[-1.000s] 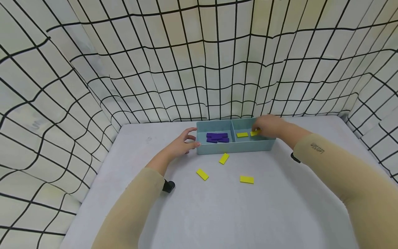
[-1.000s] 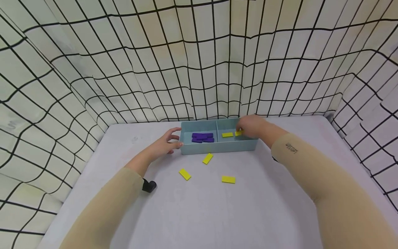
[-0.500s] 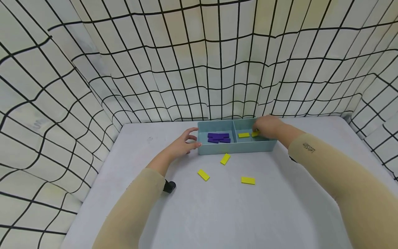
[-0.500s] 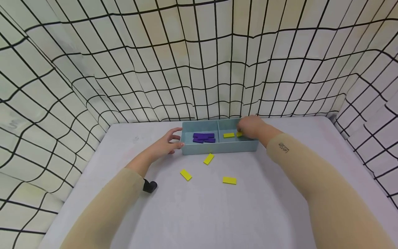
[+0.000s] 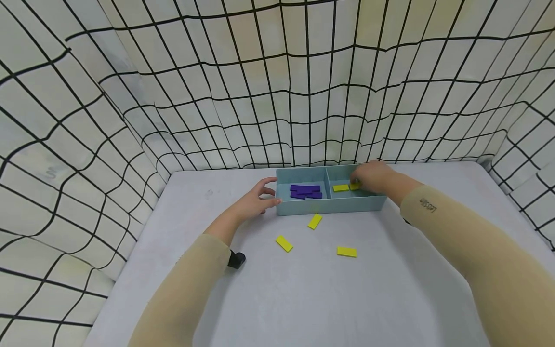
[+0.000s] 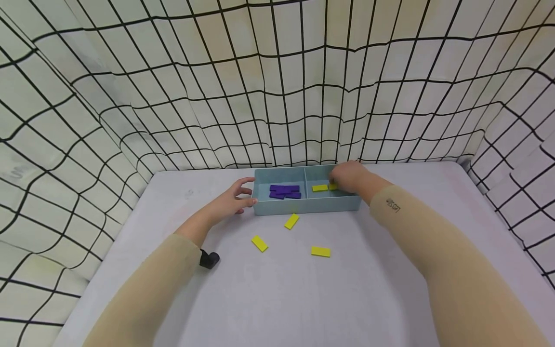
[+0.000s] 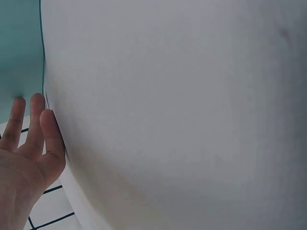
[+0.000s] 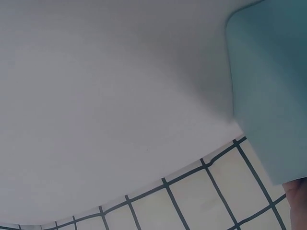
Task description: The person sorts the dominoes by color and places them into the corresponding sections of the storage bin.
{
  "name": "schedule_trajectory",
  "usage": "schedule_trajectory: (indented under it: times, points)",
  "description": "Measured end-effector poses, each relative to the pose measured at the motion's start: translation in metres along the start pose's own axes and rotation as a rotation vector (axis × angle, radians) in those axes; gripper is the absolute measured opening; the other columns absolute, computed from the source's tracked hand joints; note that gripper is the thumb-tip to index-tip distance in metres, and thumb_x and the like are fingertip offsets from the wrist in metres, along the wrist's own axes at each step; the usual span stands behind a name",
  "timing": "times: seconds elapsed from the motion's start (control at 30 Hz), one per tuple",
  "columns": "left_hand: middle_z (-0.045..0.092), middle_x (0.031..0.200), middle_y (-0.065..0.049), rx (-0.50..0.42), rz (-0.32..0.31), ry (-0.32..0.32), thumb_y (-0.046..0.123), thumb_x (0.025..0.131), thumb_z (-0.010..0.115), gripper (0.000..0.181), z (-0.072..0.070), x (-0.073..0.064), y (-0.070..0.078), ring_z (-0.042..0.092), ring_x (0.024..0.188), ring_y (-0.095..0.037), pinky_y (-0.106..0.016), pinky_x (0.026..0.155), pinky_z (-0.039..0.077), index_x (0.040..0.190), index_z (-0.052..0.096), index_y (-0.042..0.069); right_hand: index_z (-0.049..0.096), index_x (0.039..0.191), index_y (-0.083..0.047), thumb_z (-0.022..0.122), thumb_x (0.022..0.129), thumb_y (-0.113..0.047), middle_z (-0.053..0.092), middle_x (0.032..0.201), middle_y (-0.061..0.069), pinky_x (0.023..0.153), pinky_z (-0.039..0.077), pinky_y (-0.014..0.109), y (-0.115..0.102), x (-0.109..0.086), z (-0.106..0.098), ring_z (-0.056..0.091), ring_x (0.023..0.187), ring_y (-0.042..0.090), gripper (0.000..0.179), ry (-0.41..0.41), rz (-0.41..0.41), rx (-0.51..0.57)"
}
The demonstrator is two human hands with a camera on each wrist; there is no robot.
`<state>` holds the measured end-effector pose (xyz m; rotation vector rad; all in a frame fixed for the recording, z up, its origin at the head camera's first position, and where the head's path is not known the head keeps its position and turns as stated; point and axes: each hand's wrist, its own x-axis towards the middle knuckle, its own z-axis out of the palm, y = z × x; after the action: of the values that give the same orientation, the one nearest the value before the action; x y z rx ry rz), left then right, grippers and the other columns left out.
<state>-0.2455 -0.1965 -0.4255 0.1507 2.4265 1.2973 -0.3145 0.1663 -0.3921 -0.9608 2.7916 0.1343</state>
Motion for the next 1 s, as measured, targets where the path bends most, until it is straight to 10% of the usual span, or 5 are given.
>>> schedule_trajectory:
  times: [1.0]
  points:
    - [0.045, 0.144, -0.006, -0.019, -0.011, 0.004, 0.036, 0.095, 0.068, 0.074, 0.001, -0.002, 0.005, 0.052, 0.127, -0.028, -0.049, 0.099, 0.046, 0.153, 0.023, 0.039, 0.069, 0.123, -0.011, 0.07, 0.094, -0.021, 0.065, 0.125, 0.009, 0.098, 0.045, 0.054, 0.005, -0.031, -0.009, 0.056, 0.12, 0.033, 0.031, 0.102, 0.081, 0.267]
